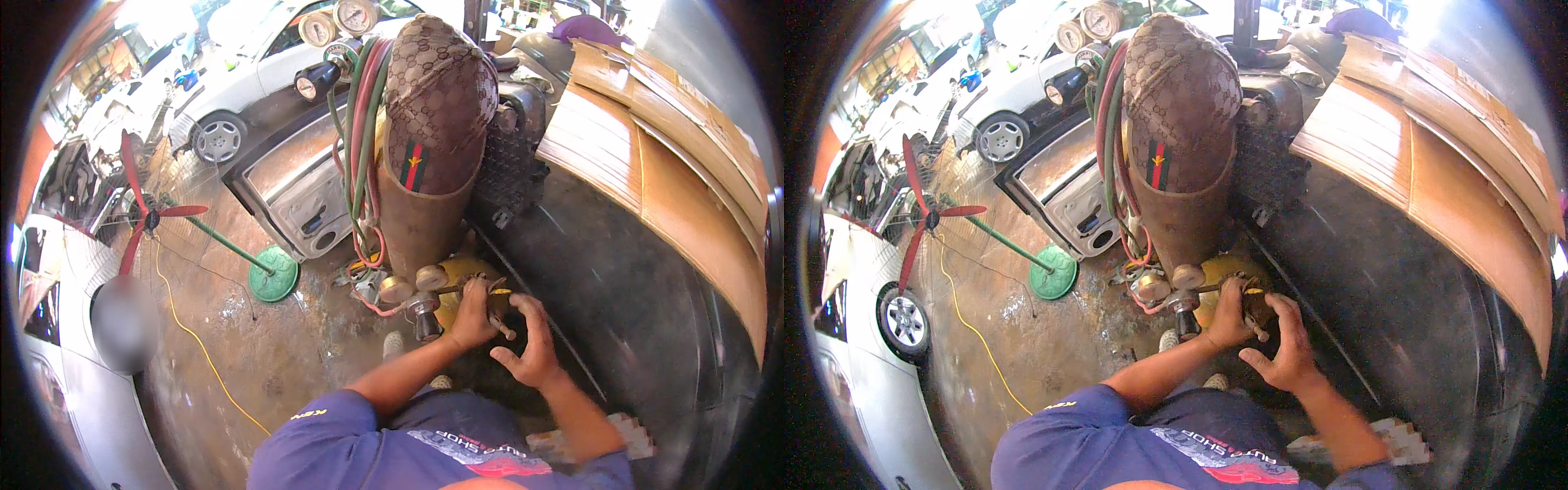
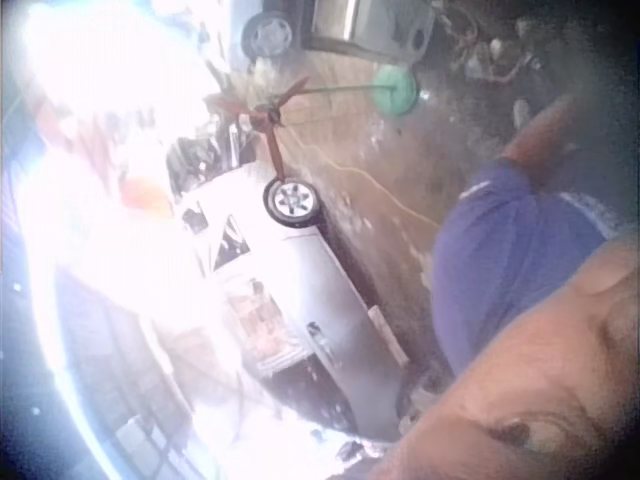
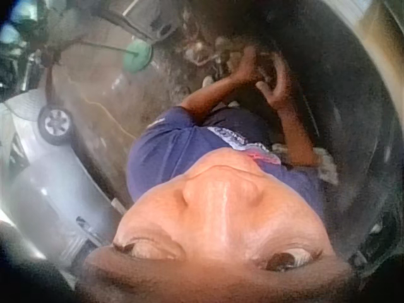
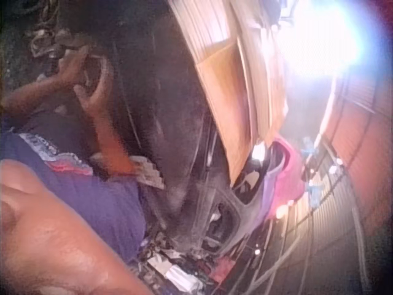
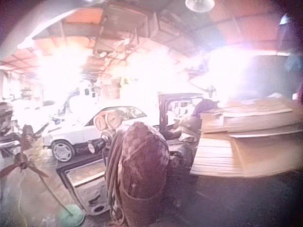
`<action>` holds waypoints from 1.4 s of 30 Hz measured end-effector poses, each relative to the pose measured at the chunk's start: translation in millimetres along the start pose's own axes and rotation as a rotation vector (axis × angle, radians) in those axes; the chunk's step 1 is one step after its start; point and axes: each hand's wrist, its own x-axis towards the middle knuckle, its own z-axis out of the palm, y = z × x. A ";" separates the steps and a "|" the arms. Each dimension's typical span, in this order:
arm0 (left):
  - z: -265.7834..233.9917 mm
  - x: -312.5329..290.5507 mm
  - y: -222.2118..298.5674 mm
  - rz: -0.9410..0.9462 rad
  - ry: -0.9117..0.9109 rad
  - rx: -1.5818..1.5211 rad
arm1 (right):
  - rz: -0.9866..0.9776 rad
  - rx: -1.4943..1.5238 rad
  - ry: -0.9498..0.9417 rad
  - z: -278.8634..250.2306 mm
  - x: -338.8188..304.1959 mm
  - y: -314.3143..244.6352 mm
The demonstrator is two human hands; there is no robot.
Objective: The person uses a screwdriver and a wrench to tighten a valve on a yellow gas cylinder. They repeatedly adjust the tools and the valve, ensuring the connection is secure. The person also handles a hose connected to the cylinder.
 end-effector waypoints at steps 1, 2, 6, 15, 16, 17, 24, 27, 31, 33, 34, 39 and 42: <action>2.8 2.5 -2.6 -0.033 -0.025 -0.024 | -0.023 0.210 0.102 17.3 4.6 15.7; 9.5 2.1 -9.0 -0.047 -0.022 -0.037 | -0.041 0.429 0.201 32.4 7.2 29.0; 39.6 13.4 -30.1 -0.027 -0.028 -0.041 | -0.101 0.669 0.209 50.0 30.5 84.6; 67.5 35.6 -67.3 0.010 -0.134 -0.074 | -0.066 0.706 0.163 38.7 44.2 138.1; 69.0 35.0 -70.0 -0.033 -0.143 -0.081 | -0.063 0.727 0.156 40.6 48.1 140.1; 72.4 32.9 -74.0 -0.076 -0.150 -0.089 | -0.070 0.736 0.182 43.3 47.9 143.1; 82.1 23.1 -83.8 0.016 -0.063 0.023 | -0.082 0.662 0.340 55.7 50.2 150.9; 89.6 23.9 -92.0 -0.048 -0.112 -0.053 | -0.028 0.688 0.365 52.4 46.8 163.0; 102.0 38.0 -89.6 0.015 -0.060 -0.042 | 0.014 0.696 0.373 49.0 46.6 176.7; 104.2 45.6 -79.8 -0.034 -0.063 -0.043 | 0.035 0.663 0.402 40.3 55.1 166.7; 106.4 46.5 -80.8 -0.029 -0.075 -0.043 | 0.024 0.625 0.391 36.3 55.8 169.3; 107.3 56.8 -70.3 -0.045 -0.228 -0.071 | -0.082 0.551 0.333 15.5 48.9 187.6; 112.2 60.9 -54.4 -0.069 -0.234 -0.076 | -0.152 0.619 0.386 10.0 47.9 189.8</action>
